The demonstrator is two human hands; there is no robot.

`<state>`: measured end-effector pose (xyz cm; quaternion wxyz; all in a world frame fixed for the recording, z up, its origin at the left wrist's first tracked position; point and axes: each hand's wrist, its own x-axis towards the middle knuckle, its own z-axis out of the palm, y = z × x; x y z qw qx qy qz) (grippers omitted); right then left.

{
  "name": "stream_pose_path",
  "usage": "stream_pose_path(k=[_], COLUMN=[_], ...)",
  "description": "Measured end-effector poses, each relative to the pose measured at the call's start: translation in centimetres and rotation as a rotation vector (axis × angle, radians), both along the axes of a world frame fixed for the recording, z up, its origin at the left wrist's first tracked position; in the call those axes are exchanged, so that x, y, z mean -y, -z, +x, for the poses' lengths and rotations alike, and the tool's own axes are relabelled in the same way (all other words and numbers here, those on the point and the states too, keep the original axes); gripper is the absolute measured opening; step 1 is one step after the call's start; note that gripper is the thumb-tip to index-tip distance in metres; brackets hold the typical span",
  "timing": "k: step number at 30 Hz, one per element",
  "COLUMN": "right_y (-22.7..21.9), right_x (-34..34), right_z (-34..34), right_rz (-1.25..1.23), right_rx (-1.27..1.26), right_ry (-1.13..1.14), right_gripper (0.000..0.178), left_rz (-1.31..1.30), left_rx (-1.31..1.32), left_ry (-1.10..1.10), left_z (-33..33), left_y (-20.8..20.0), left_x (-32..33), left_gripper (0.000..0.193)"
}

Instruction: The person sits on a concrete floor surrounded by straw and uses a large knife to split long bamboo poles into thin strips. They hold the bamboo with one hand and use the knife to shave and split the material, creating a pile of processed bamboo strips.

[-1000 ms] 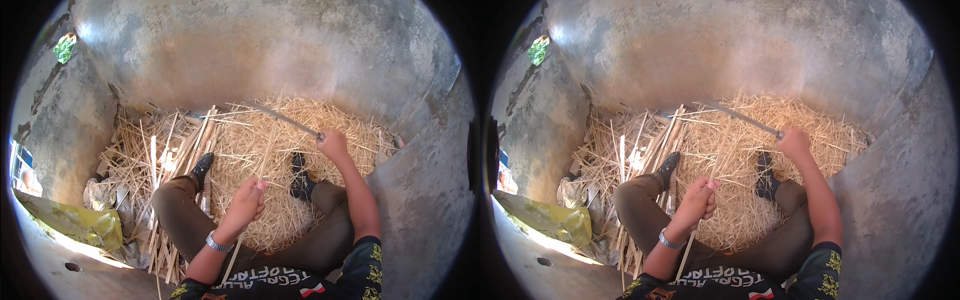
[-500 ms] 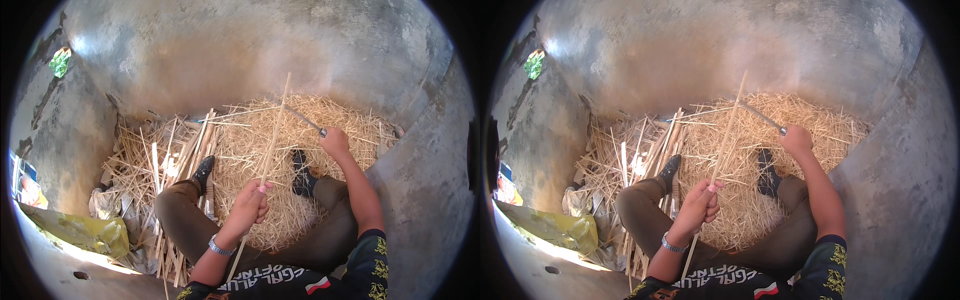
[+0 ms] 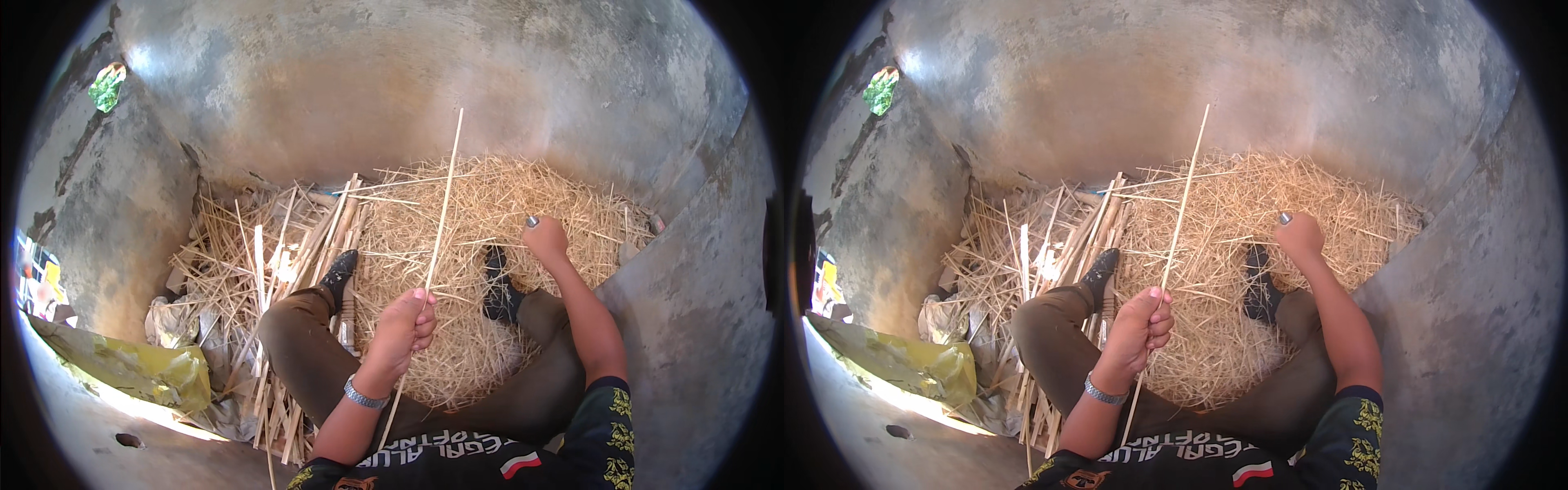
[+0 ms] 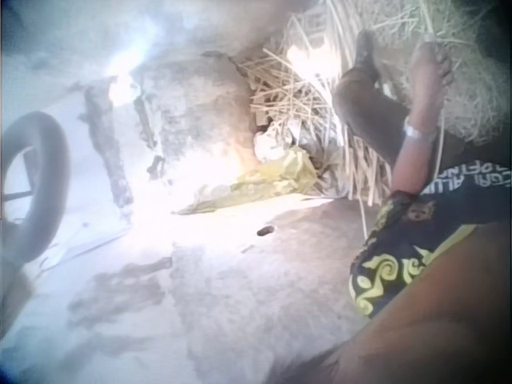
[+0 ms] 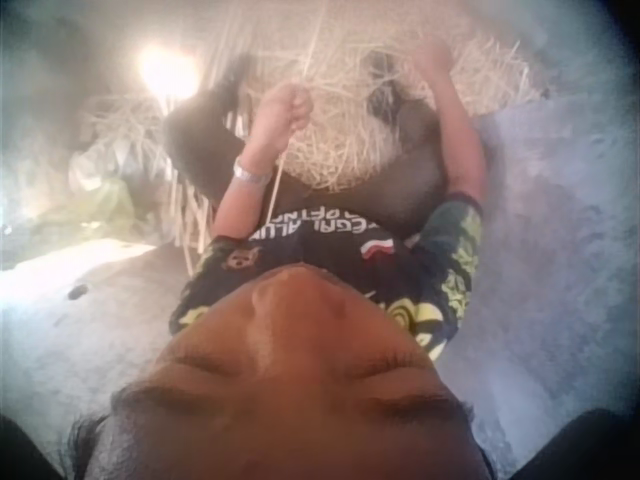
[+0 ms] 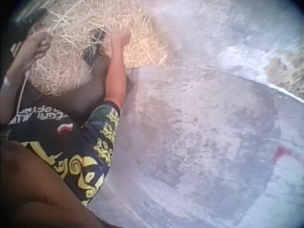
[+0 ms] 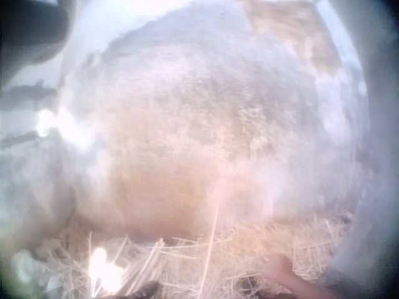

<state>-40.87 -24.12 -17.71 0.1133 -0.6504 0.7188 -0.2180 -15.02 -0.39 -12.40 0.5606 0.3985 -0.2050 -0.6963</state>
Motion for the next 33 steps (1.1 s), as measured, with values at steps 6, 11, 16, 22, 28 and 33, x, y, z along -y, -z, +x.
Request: stream_pose_path(k=[6, 11, 16, 22, 28, 33], right_y=[-1.2, -1.2, -1.8, -2.6, -1.3, -2.0], right_x=[-2.1, -1.5, 1.7, 2.2, 2.6, 1.7], right_z=[2.3, 1.9, -1.6, -3.4, -2.7, -2.1], right_rz=[-0.146, -0.331, -0.178, -0.489, -0.128, -0.313], right_rx=[0.292, 0.069, 0.082, -0.127, 0.128, 0.098], right_ry=[-0.183, -0.425, -0.169, -0.492, -0.169, -0.401], right_gripper=[0.018, 0.019, 0.018, 0.014, 0.022, 0.017], left_rz=[0.001, -0.079, -0.164, -0.258, -0.238, -0.088], left_rx=[0.192, 0.331, 0.431, 0.572, 0.600, 0.407], left_ry=[-0.051, -0.055, 0.029, 0.004, 0.045, 0.068], left_z=[-1.0, -2.4, -4.2, -4.7, -4.8, -4.6], left_y=[0.6, 1.5, 2.6, 3.5, 4.1, 1.7], left_x=[0.1, -0.7, -1.6, -1.7, -1.8, -1.9], left_gripper=[0.023, 0.025, 0.025, 0.024, 0.024, 0.024])
